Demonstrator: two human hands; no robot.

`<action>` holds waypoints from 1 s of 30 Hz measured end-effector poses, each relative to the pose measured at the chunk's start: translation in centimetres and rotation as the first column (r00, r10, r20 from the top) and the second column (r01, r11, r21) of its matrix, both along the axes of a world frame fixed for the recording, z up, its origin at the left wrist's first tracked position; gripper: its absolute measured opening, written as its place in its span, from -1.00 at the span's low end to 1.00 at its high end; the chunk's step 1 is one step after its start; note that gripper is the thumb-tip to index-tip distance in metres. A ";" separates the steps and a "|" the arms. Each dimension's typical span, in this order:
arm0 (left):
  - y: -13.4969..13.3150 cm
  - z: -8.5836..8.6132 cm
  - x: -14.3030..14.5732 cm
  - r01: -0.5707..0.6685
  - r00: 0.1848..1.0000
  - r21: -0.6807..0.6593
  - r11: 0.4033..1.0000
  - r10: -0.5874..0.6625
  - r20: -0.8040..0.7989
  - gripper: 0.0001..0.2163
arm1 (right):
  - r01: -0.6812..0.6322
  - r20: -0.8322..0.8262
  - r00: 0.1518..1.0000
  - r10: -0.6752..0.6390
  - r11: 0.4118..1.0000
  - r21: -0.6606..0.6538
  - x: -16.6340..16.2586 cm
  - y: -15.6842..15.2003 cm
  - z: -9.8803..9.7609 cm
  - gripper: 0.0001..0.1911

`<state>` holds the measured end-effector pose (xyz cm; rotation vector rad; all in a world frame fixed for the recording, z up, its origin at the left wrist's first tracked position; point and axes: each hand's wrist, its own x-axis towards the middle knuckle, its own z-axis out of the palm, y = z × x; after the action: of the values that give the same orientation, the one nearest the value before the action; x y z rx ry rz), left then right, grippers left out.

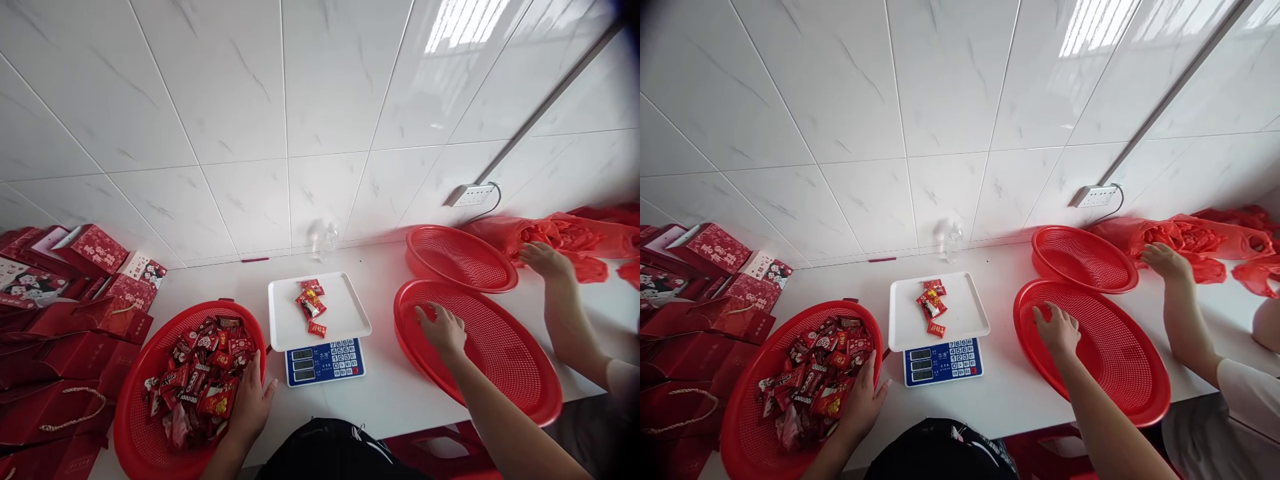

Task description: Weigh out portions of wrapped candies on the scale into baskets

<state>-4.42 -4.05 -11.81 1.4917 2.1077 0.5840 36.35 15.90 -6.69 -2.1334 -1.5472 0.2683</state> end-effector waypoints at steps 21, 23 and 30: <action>0.0 1.1 0.5 -0.047 0.998 -0.087 0.995 0.050 0.035 -0.41 | -0.860 0.019 0.364 0.931 0.344 -0.376 -22.0 5.1 -2.4 0.01; 0.0 1.3 0.6 -0.052 0.998 -0.114 0.992 0.057 0.036 -0.41 | -0.879 0.036 0.378 0.925 0.371 -0.298 -21.9 5.5 -2.7 -0.12; 0.2 1.3 0.6 -0.062 0.996 -0.116 0.991 0.068 0.055 -0.41 | -0.844 -0.022 0.525 0.851 0.517 -0.144 -22.3 6.2 -3.2 -0.62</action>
<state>-3.85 -3.87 -10.48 1.3323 2.1140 0.5156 14.06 22.13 -9.93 -1.2544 -2.5845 0.6604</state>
